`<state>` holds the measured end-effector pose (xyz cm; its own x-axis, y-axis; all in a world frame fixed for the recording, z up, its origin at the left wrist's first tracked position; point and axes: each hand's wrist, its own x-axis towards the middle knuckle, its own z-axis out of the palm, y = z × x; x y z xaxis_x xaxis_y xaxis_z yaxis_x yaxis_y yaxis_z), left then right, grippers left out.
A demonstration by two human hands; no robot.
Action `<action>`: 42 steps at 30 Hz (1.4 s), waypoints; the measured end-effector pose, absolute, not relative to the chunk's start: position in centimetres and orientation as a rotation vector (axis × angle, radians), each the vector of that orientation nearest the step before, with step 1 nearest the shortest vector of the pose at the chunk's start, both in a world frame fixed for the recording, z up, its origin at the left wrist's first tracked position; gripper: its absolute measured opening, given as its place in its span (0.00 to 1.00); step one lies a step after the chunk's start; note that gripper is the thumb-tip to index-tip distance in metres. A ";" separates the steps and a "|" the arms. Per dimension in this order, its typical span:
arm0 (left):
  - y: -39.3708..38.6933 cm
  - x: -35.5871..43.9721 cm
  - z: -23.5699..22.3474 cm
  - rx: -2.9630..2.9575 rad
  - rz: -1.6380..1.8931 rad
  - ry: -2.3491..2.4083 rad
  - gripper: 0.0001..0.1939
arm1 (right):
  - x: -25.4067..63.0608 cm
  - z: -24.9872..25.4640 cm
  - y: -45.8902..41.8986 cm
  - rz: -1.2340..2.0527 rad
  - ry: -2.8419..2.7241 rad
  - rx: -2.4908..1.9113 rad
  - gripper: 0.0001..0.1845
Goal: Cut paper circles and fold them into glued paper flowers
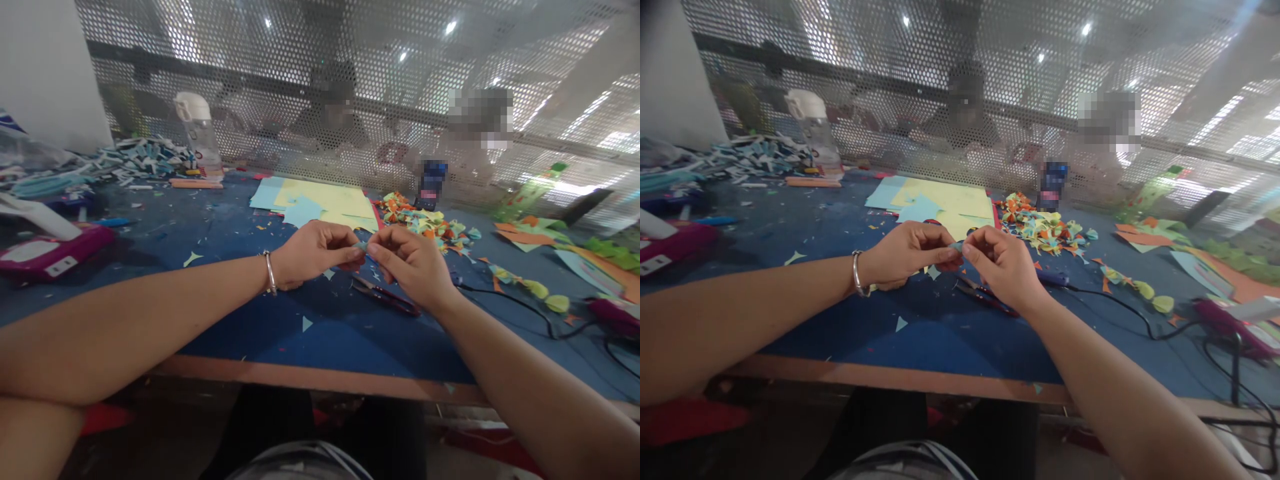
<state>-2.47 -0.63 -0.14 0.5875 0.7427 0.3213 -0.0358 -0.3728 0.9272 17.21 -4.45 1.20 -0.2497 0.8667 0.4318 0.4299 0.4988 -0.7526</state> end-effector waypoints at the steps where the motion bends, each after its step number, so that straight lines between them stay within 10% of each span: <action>1: -0.6 -2.6 0.0 1.828 0.920 0.599 0.10 | 17.2 1.2 -4.4 0.633 -1.867 -1.078 0.08; 17: 2.0 -6.5 2.3 2.371 0.357 1.030 0.16 | 17.7 0.5 -4.0 0.474 -1.878 -1.086 0.07; 42: -0.9 -2.1 0.8 1.287 0.952 0.811 0.04 | 17.4 0.2 -4.0 0.370 -1.907 -1.070 0.06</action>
<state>-2.09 -0.91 0.78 0.4068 0.9132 0.0238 -0.1213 0.0282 0.9922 17.42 -3.98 0.24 -0.2299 0.7980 0.5570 0.5318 0.5824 -0.6149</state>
